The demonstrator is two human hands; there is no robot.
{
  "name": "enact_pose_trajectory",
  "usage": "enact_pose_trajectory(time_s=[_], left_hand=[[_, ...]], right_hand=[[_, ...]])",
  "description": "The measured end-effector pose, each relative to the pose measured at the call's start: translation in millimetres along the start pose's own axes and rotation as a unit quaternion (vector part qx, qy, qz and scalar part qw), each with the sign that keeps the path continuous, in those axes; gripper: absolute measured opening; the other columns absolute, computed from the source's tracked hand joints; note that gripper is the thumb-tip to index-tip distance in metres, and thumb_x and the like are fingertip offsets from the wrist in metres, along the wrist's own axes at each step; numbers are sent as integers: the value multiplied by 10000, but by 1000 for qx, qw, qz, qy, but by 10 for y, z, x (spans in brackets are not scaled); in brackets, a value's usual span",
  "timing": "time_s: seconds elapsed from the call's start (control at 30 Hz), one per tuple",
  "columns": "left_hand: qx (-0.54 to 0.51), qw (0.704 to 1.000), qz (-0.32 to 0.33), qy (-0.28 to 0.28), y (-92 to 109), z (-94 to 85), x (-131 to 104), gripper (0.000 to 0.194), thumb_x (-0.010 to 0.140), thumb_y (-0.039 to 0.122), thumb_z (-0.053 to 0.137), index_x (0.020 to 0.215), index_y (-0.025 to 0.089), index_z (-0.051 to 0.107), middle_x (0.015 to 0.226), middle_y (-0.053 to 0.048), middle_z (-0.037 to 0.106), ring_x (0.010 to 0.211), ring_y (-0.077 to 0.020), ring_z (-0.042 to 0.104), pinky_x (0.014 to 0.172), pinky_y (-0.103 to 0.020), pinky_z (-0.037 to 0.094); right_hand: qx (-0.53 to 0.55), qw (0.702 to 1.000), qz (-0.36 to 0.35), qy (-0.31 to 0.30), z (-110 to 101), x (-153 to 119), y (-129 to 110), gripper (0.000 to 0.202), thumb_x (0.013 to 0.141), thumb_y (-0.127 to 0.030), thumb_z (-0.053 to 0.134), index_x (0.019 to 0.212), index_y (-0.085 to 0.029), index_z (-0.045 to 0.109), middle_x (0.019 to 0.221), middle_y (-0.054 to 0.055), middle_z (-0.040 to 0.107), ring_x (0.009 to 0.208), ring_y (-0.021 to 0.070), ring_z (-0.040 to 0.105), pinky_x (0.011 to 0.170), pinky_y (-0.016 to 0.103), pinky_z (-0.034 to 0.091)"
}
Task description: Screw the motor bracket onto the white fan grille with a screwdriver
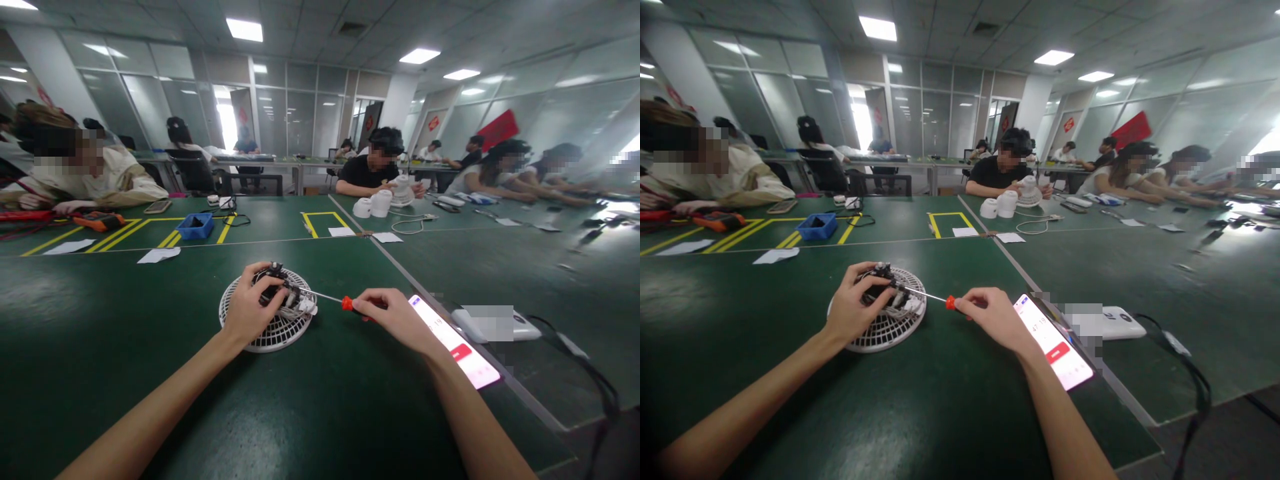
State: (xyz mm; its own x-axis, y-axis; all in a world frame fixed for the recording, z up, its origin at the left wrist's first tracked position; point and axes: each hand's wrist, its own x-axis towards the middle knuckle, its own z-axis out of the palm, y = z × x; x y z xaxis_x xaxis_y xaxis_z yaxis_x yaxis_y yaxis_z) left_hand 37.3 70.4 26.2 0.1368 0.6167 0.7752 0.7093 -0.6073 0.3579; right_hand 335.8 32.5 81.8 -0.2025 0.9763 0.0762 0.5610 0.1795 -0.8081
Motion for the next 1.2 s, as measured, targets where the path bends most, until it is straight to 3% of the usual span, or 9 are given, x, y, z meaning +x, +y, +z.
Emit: enact_pose_trajectory(time_s=[0.43,0.67,0.77,0.83,0.9,1.0,1.13,1.2], left_hand=[[-4,1000,-1,7,-3,18,0,145,900,319,721,997,212,731,1283,-95,593,1193,-259,634,1046,-487,562],[-27,999,-35,28,55,49,-6,116,888,324,729,916,212,744,1269,-87,628,1177,-263,648,1056,-523,549],[-31,998,-37,42,89,63,-8,100,871,307,741,883,207,742,1262,-88,642,1160,-262,659,1040,-521,560],[-31,998,-37,49,104,70,-12,97,859,300,748,873,205,740,1268,-89,644,1160,-264,660,1037,-526,564],[-30,997,-38,57,109,77,-21,98,852,299,749,873,204,740,1298,-92,633,1188,-271,649,1052,-539,556],[-30,997,-40,66,102,88,-42,114,850,310,749,876,200,739,1362,-98,596,1224,-280,632,1067,-553,547],[-28,997,-40,64,86,99,-71,125,856,316,746,890,197,733,1392,-100,562,1222,-278,629,1069,-548,550],[-28,997,-39,68,86,104,-81,127,864,319,743,902,199,733,1394,-98,548,1225,-277,625,1071,-554,548]], right_hand=[[-10,1000,-1,2,28,12,11,351,877,-500,651,791,-178,763,742,36,706,731,199,632,732,346,449],[-11,1000,-12,0,53,17,-17,347,883,-513,648,802,-194,760,793,44,725,789,216,649,784,366,466],[-10,1000,-7,10,39,8,-27,318,829,-504,721,936,-206,745,828,33,720,820,225,662,826,384,481],[-1,1000,-11,12,22,-6,-46,409,743,-452,811,1061,-221,697,877,19,715,833,224,668,827,385,494],[2,1000,-21,7,4,-22,-80,428,684,-393,857,1028,-227,662,918,13,705,845,218,667,807,371,502],[-5,1000,-16,-11,-13,-35,-129,312,695,-394,843,859,-216,646,911,19,694,795,195,651,715,332,505],[22,998,35,-44,8,-4,-100,335,806,-519,742,864,-193,690,772,24,676,630,160,623,525,276,446],[28,996,60,-52,28,19,-57,416,875,-585,641,779,-182,676,659,19,636,568,144,600,485,259,411]])
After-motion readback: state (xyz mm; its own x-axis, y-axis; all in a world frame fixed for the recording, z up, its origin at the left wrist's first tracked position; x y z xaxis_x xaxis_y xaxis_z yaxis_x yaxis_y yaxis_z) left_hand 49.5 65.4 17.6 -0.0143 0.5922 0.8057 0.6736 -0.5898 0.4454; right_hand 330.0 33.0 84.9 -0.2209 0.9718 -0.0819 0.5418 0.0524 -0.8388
